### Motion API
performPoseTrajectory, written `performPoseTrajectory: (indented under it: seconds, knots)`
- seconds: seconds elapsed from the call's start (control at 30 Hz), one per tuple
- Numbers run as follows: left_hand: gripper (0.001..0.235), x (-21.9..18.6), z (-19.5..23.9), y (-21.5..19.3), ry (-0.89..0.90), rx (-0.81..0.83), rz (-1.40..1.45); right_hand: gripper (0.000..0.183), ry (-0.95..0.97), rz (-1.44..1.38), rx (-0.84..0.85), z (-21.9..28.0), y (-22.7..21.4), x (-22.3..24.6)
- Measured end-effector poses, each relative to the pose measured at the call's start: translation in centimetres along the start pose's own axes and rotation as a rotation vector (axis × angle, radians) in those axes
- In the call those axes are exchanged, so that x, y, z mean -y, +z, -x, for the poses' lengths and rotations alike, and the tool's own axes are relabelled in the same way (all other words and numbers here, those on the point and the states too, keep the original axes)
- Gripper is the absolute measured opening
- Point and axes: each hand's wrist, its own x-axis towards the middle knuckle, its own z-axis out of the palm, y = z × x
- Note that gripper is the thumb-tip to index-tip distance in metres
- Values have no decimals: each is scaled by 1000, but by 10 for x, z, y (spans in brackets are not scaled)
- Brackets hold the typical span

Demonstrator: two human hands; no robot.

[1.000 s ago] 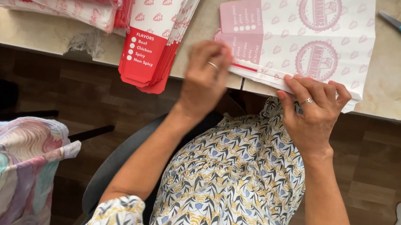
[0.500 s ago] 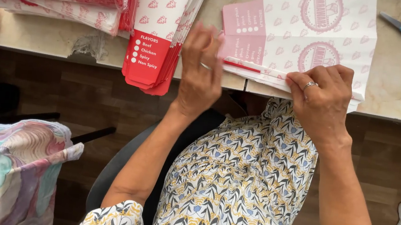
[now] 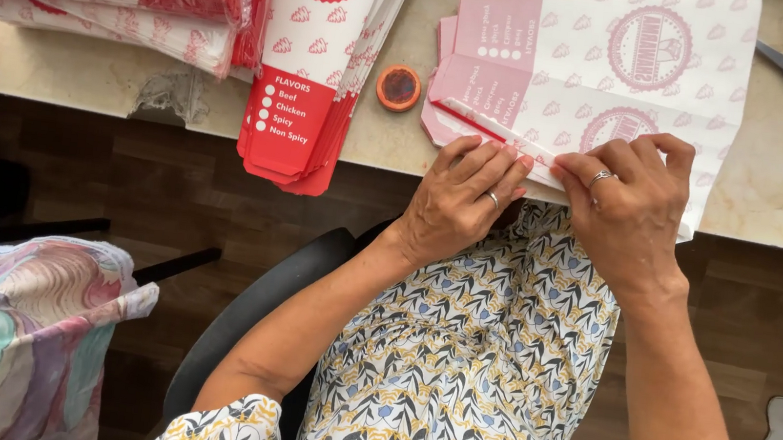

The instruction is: Folding the top edges of paper shawarma bags and stacking them neatly

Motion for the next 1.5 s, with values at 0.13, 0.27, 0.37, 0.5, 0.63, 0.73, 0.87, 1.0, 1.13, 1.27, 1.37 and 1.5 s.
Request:
performPoseTrajectory:
  seconds: [0.13, 0.27, 0.37, 0.5, 0.63, 0.73, 0.87, 1.0, 1.13, 1.27, 1.37, 1.5]
  knots:
    - [25, 2, 2, 2, 15, 12, -40, 14, -28, -2, -19, -6, 6, -8]
    - [24, 0, -2, 0, -5, 12, -38, 16, -17, 10, -12, -12, 18, -26]
    - [24, -1, -25, -12, -65, 55, -15, 15, -7, 5, 15, -18, 23, -35]
    - [42, -4, -30, 4, -237, 201, -118, 15, 38, -79, 113, -22, 24, -43]
    - [60, -6, -32, 17, -244, 372, -343, 9, 199, -464, 402, -60, 20, -79]
    - [66, -6, -32, 21, -242, 367, -374, 11, 193, -331, 245, -75, 46, -119]
    - [66, -5, -30, 22, -246, 336, -349, 6, 100, -77, 89, -100, 84, -156]
    - [65, -6, -28, 23, -256, 330, -345, 7, 76, -28, 177, -108, 106, -177]
    - [64, -6, -28, 22, -249, 329, -357, 12, 166, -38, 287, -112, 89, -167]
    - [66, -4, -29, 23, -246, 331, -356, 9, 93, -45, 215, -97, 57, -152]
    - [65, -5, -29, 22, -253, 329, -344, 14, -17, -51, 131, -83, 11, -102]
    - [69, -5, -33, 16, -263, 324, -311, 16, -64, -48, 18, -55, -1, -30]
